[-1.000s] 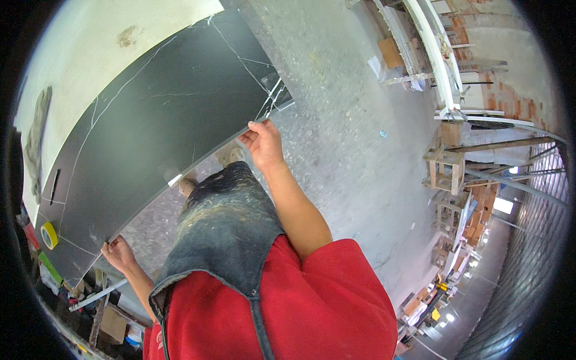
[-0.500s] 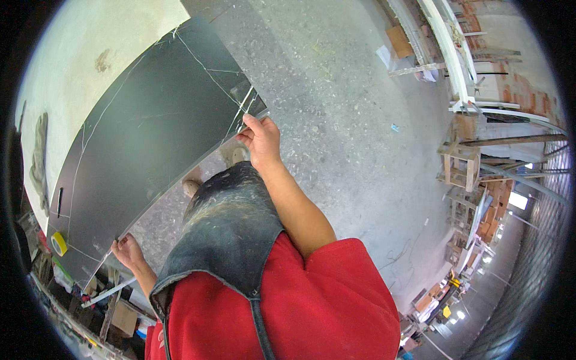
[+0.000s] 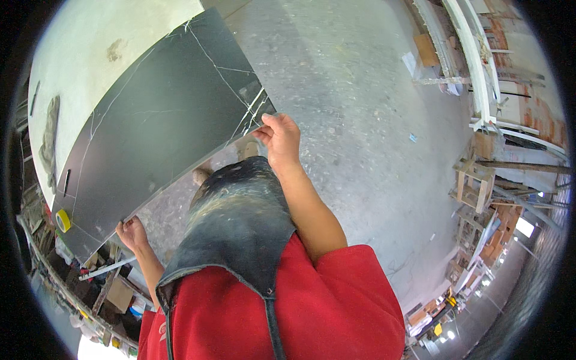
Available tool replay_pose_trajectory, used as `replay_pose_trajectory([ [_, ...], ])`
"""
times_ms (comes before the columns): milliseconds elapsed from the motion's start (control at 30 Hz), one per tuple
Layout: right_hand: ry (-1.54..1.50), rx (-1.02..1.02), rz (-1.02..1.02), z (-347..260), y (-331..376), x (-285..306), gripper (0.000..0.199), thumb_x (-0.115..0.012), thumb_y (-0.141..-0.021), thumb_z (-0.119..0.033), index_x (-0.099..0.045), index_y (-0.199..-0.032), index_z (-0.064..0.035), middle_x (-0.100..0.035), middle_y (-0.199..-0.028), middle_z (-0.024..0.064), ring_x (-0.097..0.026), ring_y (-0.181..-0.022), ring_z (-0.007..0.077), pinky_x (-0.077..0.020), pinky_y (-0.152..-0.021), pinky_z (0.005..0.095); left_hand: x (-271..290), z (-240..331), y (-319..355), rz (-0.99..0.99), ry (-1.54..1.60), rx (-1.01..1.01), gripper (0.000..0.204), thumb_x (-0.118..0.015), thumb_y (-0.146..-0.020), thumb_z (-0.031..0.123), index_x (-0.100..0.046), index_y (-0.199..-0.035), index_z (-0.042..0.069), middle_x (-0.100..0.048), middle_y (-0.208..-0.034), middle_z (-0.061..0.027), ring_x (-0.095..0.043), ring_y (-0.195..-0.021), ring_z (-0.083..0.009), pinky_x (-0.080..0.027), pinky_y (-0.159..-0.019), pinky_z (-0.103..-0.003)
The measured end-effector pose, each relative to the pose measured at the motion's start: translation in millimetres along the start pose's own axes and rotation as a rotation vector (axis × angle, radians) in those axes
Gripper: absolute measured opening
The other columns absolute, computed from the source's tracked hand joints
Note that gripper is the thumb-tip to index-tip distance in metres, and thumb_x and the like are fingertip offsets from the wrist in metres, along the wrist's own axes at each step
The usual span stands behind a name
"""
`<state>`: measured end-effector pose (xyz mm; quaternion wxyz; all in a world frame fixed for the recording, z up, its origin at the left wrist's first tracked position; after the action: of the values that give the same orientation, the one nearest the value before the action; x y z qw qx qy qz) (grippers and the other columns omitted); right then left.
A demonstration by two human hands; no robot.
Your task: The person applies yellow masking tape along the edges of a large dark marble-patterned tile, then removes the tape and inspects the tile. The person walks through a workshop area and places the tile onto a metal rack.
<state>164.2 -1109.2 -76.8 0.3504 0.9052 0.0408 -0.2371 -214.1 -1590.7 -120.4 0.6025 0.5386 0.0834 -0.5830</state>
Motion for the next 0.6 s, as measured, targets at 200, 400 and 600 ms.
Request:
replay_pose_trajectory([
  [200, 0.032, -0.020, -0.006, -2.5, -2.1, 2.4, 0.012, -0.066, -0.087, -0.010, -0.054, -0.087, -0.0068, -0.067, -0.086, 0.0099, -0.067, -0.077, 0.0217, -0.0548, -0.073, 0.0366, -17.1, -25.8, 13.8, 0.116, -0.021, -0.059, 0.005, -0.058, -0.084, -0.002, -0.059, -0.088, -0.005, -0.066, -0.091, -0.0173, -0.063, -0.088, -0.0312, -0.054, -0.088, -0.046],
  [400, 0.048, -0.032, -0.016, -6.5, 0.0, 2.2, 0.013, -0.066, -0.087, -0.010, -0.054, -0.088, -0.0061, -0.067, -0.087, 0.0103, -0.067, -0.078, 0.0219, -0.0548, -0.073, 0.0359, -24.9, -35.4, 16.6, 0.061, -0.003, -0.036, 0.006, -0.056, -0.084, -0.003, -0.058, -0.089, -0.005, -0.066, -0.090, -0.0175, -0.063, -0.086, -0.0312, -0.054, -0.086, -0.046],
  [600, 0.049, -0.069, -0.029, -5.0, 0.6, 2.0, 0.013, -0.066, -0.088, -0.010, -0.054, -0.090, -0.0055, -0.066, -0.089, 0.0097, -0.067, -0.078, 0.0219, -0.0555, -0.072, 0.0357, -4.8, -24.9, 7.7, 0.022, -0.008, -0.021, 0.018, -0.058, -0.082, -0.003, -0.059, -0.100, -0.005, -0.066, -0.107, -0.0191, -0.063, -0.101, -0.0312, -0.054, -0.093, -0.047],
])
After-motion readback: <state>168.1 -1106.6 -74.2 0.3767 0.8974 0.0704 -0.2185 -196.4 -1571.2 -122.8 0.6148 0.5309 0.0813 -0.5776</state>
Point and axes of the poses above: each hand's wrist, its own y-axis away from the middle knuckle, its own x-axis out of the back of the hand, z = x × y, the point moved 7 cm from there along -y, towards the middle knuckle
